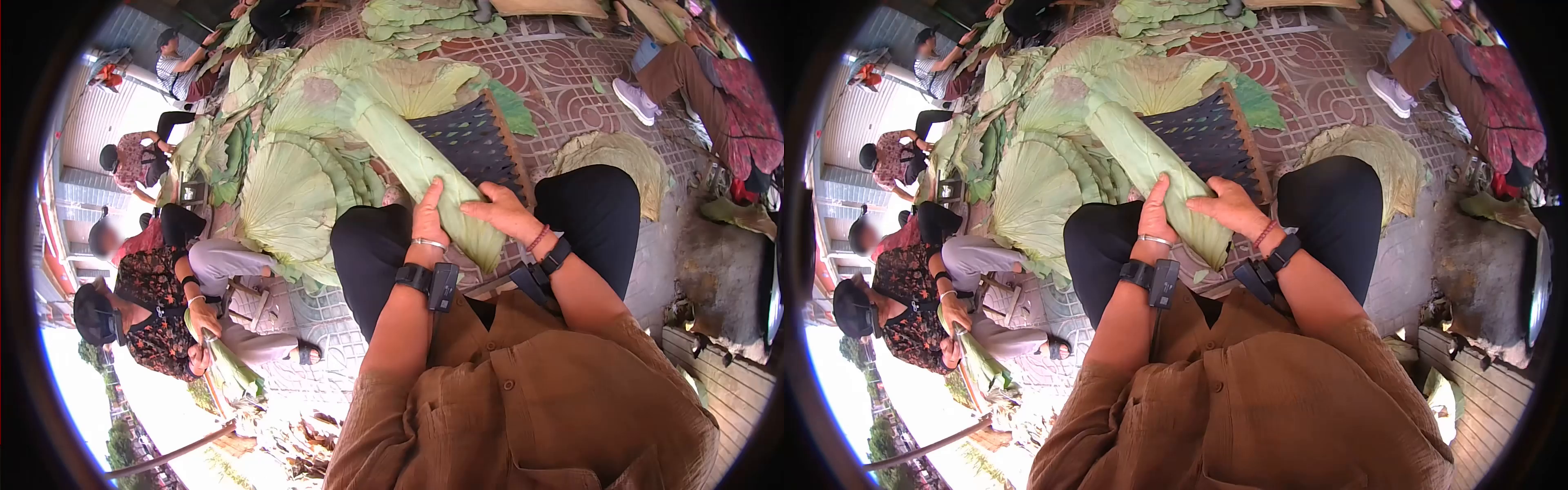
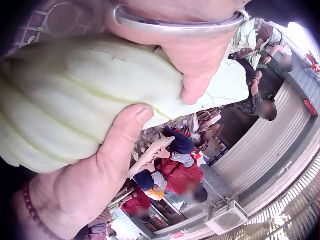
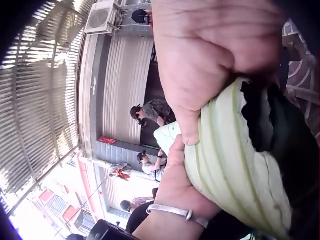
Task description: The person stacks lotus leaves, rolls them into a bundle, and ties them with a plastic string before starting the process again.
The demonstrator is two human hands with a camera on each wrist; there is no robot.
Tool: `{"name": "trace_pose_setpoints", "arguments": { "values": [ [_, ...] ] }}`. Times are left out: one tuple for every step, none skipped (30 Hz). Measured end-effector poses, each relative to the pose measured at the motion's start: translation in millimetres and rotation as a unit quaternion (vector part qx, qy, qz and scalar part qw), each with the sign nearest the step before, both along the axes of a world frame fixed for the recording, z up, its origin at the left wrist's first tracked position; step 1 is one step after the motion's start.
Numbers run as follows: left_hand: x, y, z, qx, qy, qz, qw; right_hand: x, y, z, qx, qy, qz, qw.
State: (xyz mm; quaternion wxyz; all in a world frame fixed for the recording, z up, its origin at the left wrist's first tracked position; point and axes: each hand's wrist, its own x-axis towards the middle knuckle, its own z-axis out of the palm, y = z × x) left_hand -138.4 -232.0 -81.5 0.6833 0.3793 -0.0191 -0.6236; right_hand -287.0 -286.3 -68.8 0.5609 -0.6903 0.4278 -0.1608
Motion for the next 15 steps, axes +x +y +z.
{"name": "trace_pose_setpoints", "arguments": {
  "values": [
    [-0.4,1.0,10.6,0.004,-0.023,0.013,1.000,-0.9,3.0,10.2,0.052,-0.056,-0.018,0.997],
    [6.2,0.0,14.4,-0.021,-0.024,0.028,0.999,-2.4,-0.5,7.3,0.031,-0.057,-0.002,0.998],
    [12.1,-0.7,15.0,-0.046,-0.024,0.040,0.998,-3.7,3.0,22.7,0.077,-0.102,0.000,0.992],
    [18.1,-3.1,7.5,-0.040,-0.031,0.060,0.997,-5.7,1.5,19.0,0.089,-0.113,0.016,0.990],
    [23.2,-4.2,0.5,-0.035,-0.036,0.079,0.996,-6.7,2.9,25.5,0.096,-0.101,0.045,0.989],
    [22.8,-1.9,3.8,-0.034,-0.052,0.074,0.995,-7.3,4.0,24.2,0.097,-0.092,0.056,0.989],
    [22.0,-0.7,7.1,-0.033,-0.068,0.069,0.995,-6.9,4.1,24.2,0.096,-0.083,0.067,0.990],
    [21.0,0.7,10.1,-0.035,-0.070,0.083,0.993,-6.7,5.6,24.0,0.094,-0.083,0.081,0.989],
    [20.8,1.4,10.8,-0.027,-0.074,0.100,0.992,-5.4,7.5,26.5,0.072,-0.064,0.083,0.992],
    [20.6,2.5,11.7,-0.017,-0.078,0.116,0.990,-3.8,10.0,28.9,0.051,-0.045,0.084,0.994],
    [20.2,4.4,12.1,-0.017,-0.080,0.127,0.988,-2.7,13.4,31.9,0.050,-0.047,0.096,0.993],
    [20.5,4.8,14.5,-0.008,-0.081,0.150,0.985,-0.9,15.7,37.9,0.075,-0.062,0.078,0.992],
    [20.6,5.0,17.1,0.001,-0.080,0.172,0.982,0.1,17.7,40.9,0.100,-0.077,0.059,0.990],
    [20.6,5.9,19.1,0.002,-0.081,0.182,0.980,-2.9,16.7,33.0,0.093,-0.071,0.054,0.992],
    [21.3,6.3,17.7,0.001,-0.082,0.189,0.979,-4.2,16.3,35.6,0.091,-0.072,0.061,0.991]
  ]
}}
